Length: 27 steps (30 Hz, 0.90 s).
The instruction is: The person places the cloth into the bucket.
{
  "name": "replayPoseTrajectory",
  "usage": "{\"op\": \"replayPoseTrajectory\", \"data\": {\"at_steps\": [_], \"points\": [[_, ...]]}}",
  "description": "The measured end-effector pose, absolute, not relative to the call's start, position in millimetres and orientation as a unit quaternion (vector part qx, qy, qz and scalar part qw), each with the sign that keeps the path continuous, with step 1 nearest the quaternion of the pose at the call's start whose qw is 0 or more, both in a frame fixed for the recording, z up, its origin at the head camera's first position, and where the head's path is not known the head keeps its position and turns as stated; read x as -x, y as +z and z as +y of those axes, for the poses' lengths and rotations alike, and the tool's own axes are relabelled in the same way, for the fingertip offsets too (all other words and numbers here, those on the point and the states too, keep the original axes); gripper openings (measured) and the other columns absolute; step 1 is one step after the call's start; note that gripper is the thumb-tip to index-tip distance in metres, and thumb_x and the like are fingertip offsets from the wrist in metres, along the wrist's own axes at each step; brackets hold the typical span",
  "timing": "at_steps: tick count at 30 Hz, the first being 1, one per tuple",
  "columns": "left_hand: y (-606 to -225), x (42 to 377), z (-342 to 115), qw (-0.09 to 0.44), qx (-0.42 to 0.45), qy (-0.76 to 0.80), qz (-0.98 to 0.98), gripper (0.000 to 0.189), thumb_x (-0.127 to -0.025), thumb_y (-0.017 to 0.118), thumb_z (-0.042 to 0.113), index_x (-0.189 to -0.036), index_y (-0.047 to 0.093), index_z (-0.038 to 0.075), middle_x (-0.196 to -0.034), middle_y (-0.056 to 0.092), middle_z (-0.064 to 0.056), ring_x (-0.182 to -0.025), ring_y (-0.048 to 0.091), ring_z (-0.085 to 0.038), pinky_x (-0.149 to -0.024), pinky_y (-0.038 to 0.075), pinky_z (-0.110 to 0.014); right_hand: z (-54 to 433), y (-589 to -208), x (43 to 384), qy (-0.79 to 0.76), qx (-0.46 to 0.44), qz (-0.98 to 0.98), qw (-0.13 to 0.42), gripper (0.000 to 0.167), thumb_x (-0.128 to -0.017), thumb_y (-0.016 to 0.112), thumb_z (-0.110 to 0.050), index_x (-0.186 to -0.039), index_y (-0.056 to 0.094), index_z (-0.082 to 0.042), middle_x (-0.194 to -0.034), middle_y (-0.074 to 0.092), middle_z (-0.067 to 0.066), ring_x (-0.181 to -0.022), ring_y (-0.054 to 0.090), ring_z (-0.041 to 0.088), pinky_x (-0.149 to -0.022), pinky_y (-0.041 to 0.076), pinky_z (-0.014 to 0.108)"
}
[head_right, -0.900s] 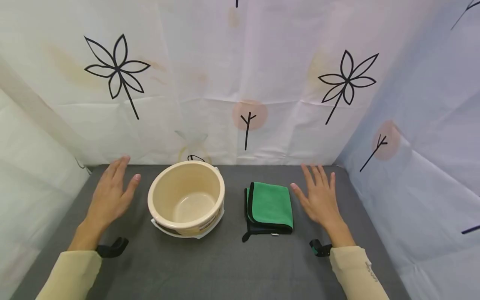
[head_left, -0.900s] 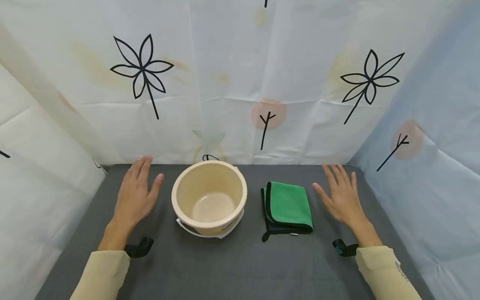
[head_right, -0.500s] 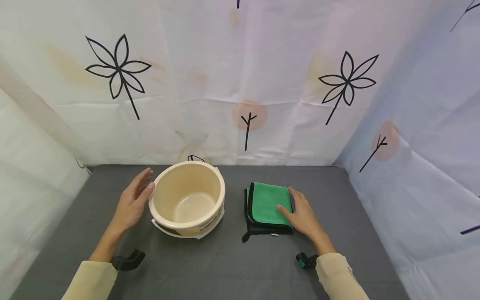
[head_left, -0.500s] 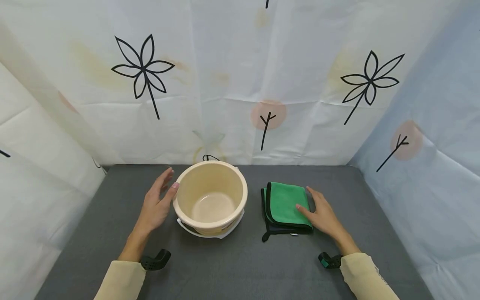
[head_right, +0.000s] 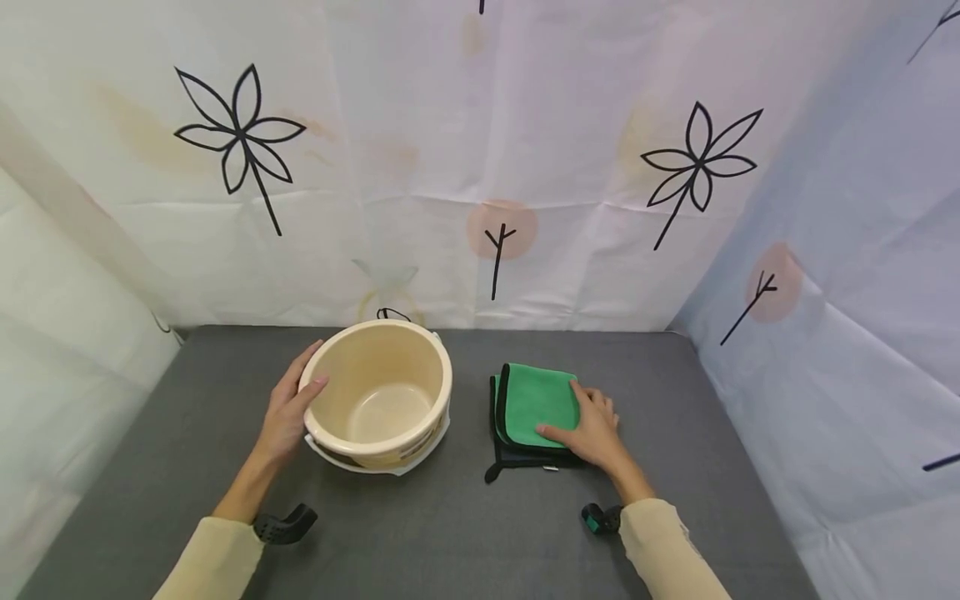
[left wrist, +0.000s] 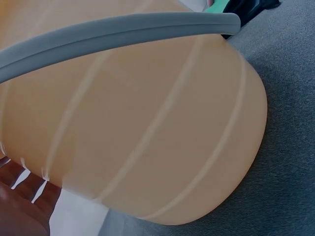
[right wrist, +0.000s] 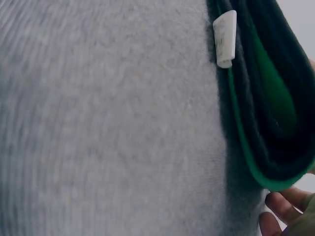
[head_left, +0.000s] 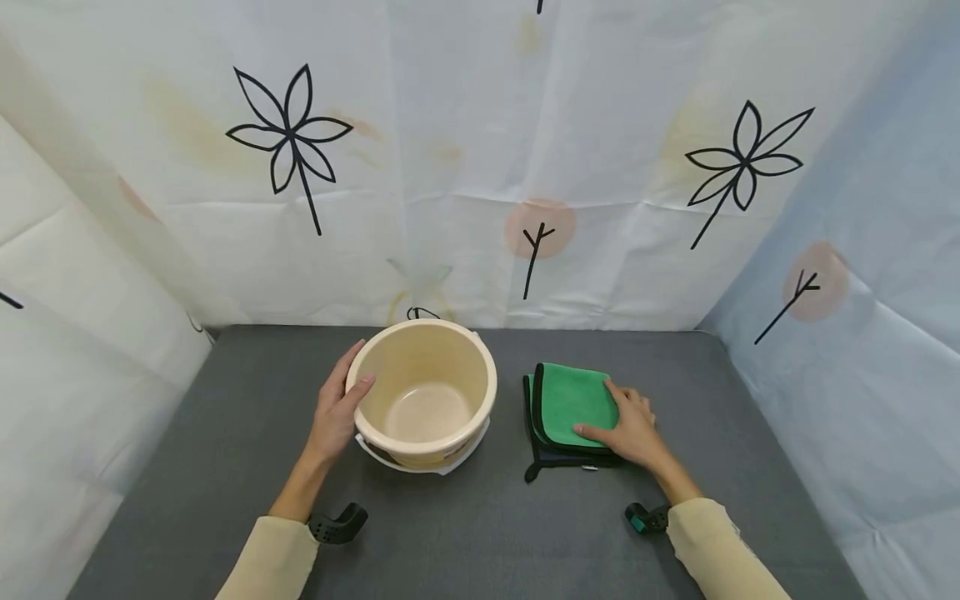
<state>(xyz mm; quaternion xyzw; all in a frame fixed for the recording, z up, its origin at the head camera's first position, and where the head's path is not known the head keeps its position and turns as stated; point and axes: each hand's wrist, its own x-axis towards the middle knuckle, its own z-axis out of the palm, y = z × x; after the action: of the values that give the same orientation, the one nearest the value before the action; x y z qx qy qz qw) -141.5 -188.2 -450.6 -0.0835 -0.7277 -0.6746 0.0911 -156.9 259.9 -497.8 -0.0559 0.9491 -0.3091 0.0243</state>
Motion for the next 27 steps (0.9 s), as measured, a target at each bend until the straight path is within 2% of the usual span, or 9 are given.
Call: {"op": "replayPoseTrajectory", "data": {"at_steps": [6,11,14,19,23,27], "points": [[-451,143,-185,0.095,0.078,-0.68,-0.723,0.056,-0.106,0.049,0.007,-0.158,0.031,0.001,-0.158,0.033,-0.023,-0.136,0.041,-0.039,-0.09,0.049,-0.015,257,-498,161,-0.32,0.039,0.946,0.033,0.105,-0.081,0.085,-0.044,-0.155,0.031,0.006,-0.133,0.041,0.035,-0.119,0.045,0.049,-0.093,0.042,0.065],[-452,143,-185,0.103,0.071,-0.681,-0.722,0.055,-0.105,0.049,0.004,-0.158,0.033,0.002,-0.158,0.035,-0.022,-0.136,0.042,-0.039,-0.089,0.049,-0.015,256,-497,162,-0.323,0.038,0.945,0.037,0.096,-0.081,0.086,-0.042,-0.151,0.04,0.007,-0.138,0.045,0.036,-0.124,0.046,0.053,-0.096,0.042,0.066],[-452,143,-184,0.106,0.068,-0.682,-0.72,0.055,-0.105,0.049,0.003,-0.157,0.034,0.002,-0.158,0.035,-0.022,-0.136,0.042,-0.038,-0.089,0.05,-0.016,255,-496,160,-0.327,0.04,0.944,0.03,0.083,-0.083,0.085,-0.037,-0.143,0.05,0.007,-0.138,0.052,0.033,-0.123,0.049,0.052,-0.095,0.043,0.064],[-452,142,-184,0.107,0.065,-0.686,-0.717,0.054,-0.105,0.048,0.003,-0.157,0.035,0.003,-0.158,0.036,-0.021,-0.135,0.043,-0.036,-0.089,0.05,-0.018,252,-494,159,-0.333,0.051,0.941,0.002,0.06,-0.084,0.085,-0.029,-0.129,0.065,0.005,-0.122,0.066,0.026,-0.104,0.063,0.04,-0.082,0.052,0.052],[-451,142,-183,0.108,0.065,-0.682,-0.72,0.053,-0.105,0.048,0.004,-0.157,0.035,0.003,-0.158,0.036,-0.021,-0.135,0.043,-0.036,-0.09,0.05,-0.018,249,-485,157,-0.354,0.064,0.933,-0.028,0.051,-0.085,0.084,-0.027,-0.123,0.07,0.004,-0.109,0.071,0.021,-0.083,0.065,0.027,-0.067,0.052,0.04],[-451,142,-183,0.111,0.062,-0.681,-0.721,0.053,-0.105,0.048,0.002,-0.157,0.036,0.003,-0.157,0.037,-0.021,-0.135,0.043,-0.036,-0.091,0.05,-0.017,245,-464,155,-0.373,0.085,0.922,-0.056,0.045,-0.084,0.085,-0.025,-0.119,0.073,0.001,-0.108,0.072,0.019,-0.081,0.066,0.026,-0.066,0.051,0.039]]}}
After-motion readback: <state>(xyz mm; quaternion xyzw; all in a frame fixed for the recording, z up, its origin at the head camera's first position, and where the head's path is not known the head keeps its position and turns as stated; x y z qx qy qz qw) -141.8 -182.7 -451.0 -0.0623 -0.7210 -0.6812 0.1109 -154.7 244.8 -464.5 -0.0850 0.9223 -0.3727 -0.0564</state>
